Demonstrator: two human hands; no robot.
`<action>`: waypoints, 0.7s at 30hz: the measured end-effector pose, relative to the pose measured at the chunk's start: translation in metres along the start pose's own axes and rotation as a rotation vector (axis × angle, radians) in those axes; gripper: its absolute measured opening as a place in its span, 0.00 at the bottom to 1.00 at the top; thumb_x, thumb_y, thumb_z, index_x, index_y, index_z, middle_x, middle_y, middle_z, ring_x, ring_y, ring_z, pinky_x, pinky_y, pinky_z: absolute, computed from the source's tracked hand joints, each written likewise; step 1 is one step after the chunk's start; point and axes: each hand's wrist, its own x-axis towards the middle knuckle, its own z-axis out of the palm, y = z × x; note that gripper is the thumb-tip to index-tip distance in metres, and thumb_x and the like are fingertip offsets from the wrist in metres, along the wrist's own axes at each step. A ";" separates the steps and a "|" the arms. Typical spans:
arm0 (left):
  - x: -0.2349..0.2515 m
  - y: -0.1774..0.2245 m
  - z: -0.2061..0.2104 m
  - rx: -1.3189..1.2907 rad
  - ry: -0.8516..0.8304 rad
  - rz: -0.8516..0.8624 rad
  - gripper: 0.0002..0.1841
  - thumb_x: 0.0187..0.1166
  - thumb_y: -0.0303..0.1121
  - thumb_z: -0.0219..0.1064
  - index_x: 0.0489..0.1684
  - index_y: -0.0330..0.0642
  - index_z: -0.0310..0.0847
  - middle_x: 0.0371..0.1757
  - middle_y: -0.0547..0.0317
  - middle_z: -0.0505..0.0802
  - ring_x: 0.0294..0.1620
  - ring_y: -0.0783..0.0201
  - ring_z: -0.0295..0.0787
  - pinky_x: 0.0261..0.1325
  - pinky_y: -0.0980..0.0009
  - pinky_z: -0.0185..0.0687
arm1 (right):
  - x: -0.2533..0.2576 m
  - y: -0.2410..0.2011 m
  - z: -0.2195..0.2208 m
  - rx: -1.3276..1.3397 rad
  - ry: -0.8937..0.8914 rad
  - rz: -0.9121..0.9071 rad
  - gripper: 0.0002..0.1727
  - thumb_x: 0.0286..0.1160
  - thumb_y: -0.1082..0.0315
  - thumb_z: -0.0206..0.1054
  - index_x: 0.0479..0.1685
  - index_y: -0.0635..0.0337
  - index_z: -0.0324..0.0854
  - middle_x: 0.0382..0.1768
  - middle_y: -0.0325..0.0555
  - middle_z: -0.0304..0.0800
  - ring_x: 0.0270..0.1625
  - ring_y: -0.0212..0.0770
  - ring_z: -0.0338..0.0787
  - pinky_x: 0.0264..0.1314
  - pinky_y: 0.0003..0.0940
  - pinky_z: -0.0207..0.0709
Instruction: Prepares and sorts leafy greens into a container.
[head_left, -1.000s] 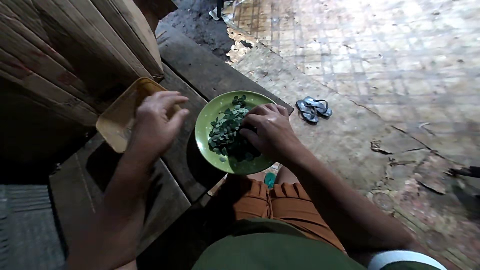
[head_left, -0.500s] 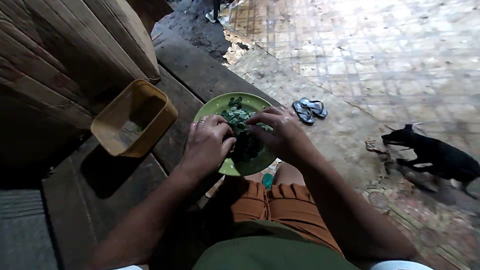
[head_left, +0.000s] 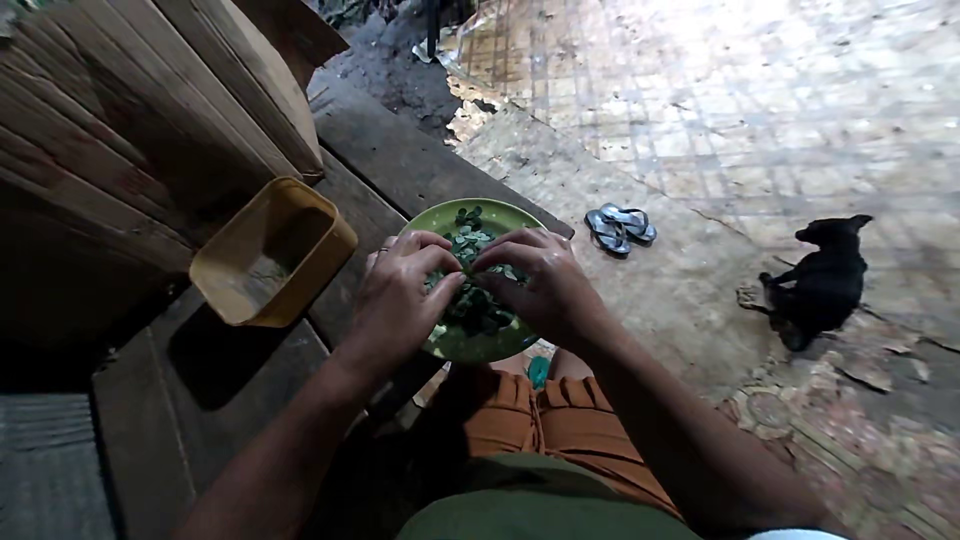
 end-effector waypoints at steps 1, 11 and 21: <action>-0.001 0.001 0.000 -0.031 -0.002 -0.012 0.08 0.80 0.40 0.68 0.42 0.50 0.92 0.62 0.61 0.90 0.66 0.60 0.83 0.67 0.49 0.73 | 0.000 0.001 0.002 -0.005 0.000 -0.002 0.06 0.74 0.66 0.72 0.43 0.52 0.93 0.49 0.41 0.93 0.60 0.45 0.87 0.70 0.59 0.69; -0.003 0.003 0.001 -0.363 0.044 -0.127 0.07 0.80 0.36 0.70 0.44 0.44 0.88 0.59 0.61 0.90 0.64 0.71 0.83 0.67 0.70 0.78 | -0.001 0.004 0.000 0.218 -0.034 0.082 0.11 0.76 0.62 0.72 0.51 0.55 0.91 0.51 0.41 0.91 0.57 0.36 0.88 0.61 0.39 0.82; -0.004 0.006 -0.005 -0.524 -0.045 -0.242 0.21 0.82 0.33 0.66 0.73 0.42 0.79 0.71 0.57 0.86 0.67 0.68 0.85 0.69 0.68 0.82 | -0.001 0.003 -0.006 0.193 -0.027 0.070 0.07 0.79 0.68 0.69 0.46 0.60 0.89 0.45 0.43 0.90 0.51 0.33 0.89 0.56 0.32 0.84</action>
